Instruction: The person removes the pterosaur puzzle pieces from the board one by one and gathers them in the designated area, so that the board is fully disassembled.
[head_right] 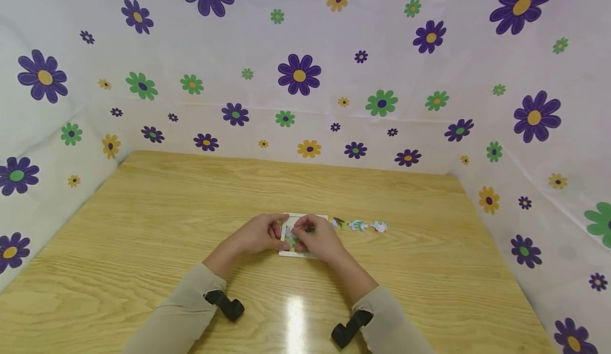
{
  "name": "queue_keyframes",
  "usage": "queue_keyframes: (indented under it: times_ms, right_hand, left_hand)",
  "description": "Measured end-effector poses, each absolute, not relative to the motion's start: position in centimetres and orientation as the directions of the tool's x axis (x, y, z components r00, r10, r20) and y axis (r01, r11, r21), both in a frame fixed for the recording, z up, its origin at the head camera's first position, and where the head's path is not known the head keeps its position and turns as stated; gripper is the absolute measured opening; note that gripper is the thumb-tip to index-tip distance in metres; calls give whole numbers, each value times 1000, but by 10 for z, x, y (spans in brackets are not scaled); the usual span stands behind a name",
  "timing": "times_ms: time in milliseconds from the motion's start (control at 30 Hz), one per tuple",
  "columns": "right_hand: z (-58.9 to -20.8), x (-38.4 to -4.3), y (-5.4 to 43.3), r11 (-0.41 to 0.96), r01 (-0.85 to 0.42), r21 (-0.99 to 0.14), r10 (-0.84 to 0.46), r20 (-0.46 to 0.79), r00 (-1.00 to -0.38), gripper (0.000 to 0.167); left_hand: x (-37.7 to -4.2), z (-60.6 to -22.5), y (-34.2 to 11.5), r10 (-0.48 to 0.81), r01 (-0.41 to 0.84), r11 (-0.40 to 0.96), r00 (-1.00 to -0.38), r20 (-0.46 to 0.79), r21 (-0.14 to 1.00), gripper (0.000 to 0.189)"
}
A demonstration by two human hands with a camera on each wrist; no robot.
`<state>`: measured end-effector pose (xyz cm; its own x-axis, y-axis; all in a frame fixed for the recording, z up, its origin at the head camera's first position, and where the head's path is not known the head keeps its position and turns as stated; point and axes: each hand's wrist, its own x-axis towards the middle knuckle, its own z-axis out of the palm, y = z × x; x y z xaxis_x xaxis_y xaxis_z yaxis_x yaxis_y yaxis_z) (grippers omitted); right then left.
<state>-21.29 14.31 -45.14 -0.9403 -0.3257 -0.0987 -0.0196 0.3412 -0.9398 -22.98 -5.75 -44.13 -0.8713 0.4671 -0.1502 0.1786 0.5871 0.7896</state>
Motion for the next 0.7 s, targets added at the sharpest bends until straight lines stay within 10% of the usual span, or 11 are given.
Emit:
queue_keyframes:
  times_ms: [700]
  right_hand:
    - [-449,-214,133,78,260,-963,-35,-263,-964,19]
  left_hand:
    - [-228,-435,-53,459,167,639,-866,-198,751,80]
